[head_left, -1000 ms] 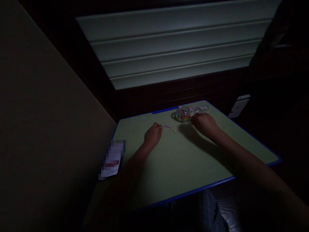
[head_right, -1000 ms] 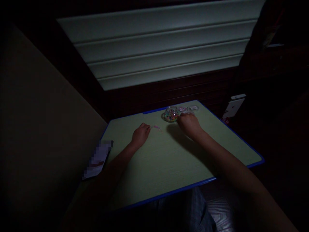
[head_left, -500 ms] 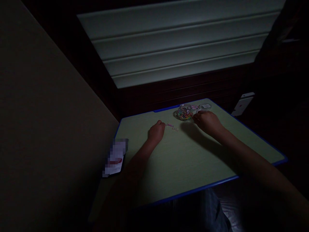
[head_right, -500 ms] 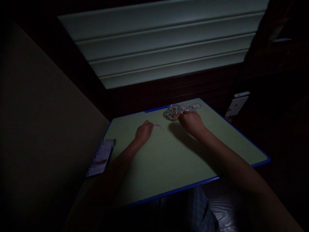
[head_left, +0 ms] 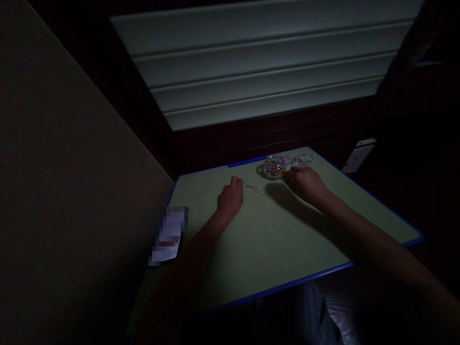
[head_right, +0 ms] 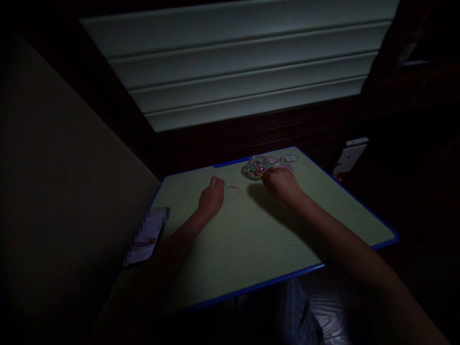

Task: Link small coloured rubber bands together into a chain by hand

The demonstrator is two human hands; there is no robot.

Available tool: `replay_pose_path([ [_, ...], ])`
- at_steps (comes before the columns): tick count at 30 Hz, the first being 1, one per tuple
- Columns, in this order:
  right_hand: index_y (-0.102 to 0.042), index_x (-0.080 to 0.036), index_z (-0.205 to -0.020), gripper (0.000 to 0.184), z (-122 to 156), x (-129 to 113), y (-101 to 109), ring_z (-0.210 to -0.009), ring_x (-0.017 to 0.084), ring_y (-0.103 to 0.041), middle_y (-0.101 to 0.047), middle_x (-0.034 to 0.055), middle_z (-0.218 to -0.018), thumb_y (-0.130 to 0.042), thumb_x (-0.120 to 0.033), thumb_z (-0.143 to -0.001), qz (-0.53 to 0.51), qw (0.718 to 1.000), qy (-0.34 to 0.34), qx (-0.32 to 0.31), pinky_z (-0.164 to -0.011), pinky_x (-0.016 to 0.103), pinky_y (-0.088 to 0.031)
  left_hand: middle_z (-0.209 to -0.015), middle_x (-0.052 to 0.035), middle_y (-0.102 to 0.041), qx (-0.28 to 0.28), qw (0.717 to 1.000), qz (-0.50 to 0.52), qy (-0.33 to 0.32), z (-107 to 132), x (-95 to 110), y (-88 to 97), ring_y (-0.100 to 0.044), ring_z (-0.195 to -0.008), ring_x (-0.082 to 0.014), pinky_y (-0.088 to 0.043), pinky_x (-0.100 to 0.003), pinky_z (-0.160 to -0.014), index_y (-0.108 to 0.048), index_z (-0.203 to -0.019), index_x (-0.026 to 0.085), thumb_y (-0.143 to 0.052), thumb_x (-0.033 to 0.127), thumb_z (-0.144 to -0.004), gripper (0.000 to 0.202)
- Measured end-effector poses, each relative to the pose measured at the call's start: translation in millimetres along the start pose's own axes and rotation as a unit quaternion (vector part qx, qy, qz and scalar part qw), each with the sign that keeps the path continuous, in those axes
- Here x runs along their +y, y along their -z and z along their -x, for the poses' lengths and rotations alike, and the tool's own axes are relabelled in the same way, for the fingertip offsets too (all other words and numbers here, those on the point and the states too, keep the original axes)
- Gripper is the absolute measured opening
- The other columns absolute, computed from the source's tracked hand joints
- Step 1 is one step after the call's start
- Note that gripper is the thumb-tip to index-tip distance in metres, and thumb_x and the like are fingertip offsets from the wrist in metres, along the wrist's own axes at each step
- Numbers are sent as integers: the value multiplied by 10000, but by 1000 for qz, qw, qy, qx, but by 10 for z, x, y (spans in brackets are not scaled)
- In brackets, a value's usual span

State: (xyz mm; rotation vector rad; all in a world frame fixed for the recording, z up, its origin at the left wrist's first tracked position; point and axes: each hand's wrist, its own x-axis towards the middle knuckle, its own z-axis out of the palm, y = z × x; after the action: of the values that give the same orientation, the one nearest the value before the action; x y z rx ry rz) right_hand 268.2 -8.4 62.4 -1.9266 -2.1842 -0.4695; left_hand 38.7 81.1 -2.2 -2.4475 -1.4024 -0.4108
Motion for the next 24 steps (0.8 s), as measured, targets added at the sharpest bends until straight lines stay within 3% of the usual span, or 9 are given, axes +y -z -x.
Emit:
replay_pose_path([
  [3,-648,-133,-973,338,9,-28,-26,-792,178,-586,-657,107,-934,-349,-280,-916,-24,999,26,20,-676,273,-344,-1093,-84,-532,24,998,-16,-54,37,20,17,-609,-783,-149,-461,-259,-614,-499,-1114,186,-254,177,-939,301],
  [8,-548,-162,-1213,357,33,-163,-126,-946,198,-564,-595,122,-1149,-399,-269,-907,-74,990,107,49,-756,287,-374,-1071,-91,-597,68,974,-24,-214,103,39,42,-601,-918,-161,-498,-284,-759,-519,-1124,193,-284,146,-932,306],
  [12,-578,-159,-1172,326,46,-272,-189,-856,187,-573,-633,99,-987,-408,-235,-904,-77,983,159,39,-722,286,-360,-1009,-95,-632,86,955,-19,-284,123,49,81,-608,-909,-162,-516,-295,-750,-551,-1082,183,-282,125,-928,316],
  [16,-613,-150,-1094,278,50,-298,-198,-804,170,-560,-631,84,-902,-428,-204,-895,-77,978,189,33,-700,282,-327,-1007,-94,-631,54,950,-3,-307,125,53,95,-610,-866,-157,-525,-300,-723,-555,-1090,195,-278,143,-927,326],
  [20,-636,-141,-975,225,46,-302,-195,-754,153,-538,-622,75,-841,-437,-197,-888,-72,978,192,31,-677,278,-296,-1033,-87,-621,46,947,-11,-319,123,43,62,-603,-850,-150,-517,-297,-721,-533,-1128,204,-284,149,-924,327],
  [24,-637,-150,-887,226,29,-275,-169,-754,158,-539,-627,66,-827,-416,-196,-892,-37,983,178,36,-681,282,-287,-1019,-82,-627,82,942,-24,-325,117,34,42,-601,-855,-157,-496,-292,-702,-535,-1109,201,-293,145,-925,308],
])
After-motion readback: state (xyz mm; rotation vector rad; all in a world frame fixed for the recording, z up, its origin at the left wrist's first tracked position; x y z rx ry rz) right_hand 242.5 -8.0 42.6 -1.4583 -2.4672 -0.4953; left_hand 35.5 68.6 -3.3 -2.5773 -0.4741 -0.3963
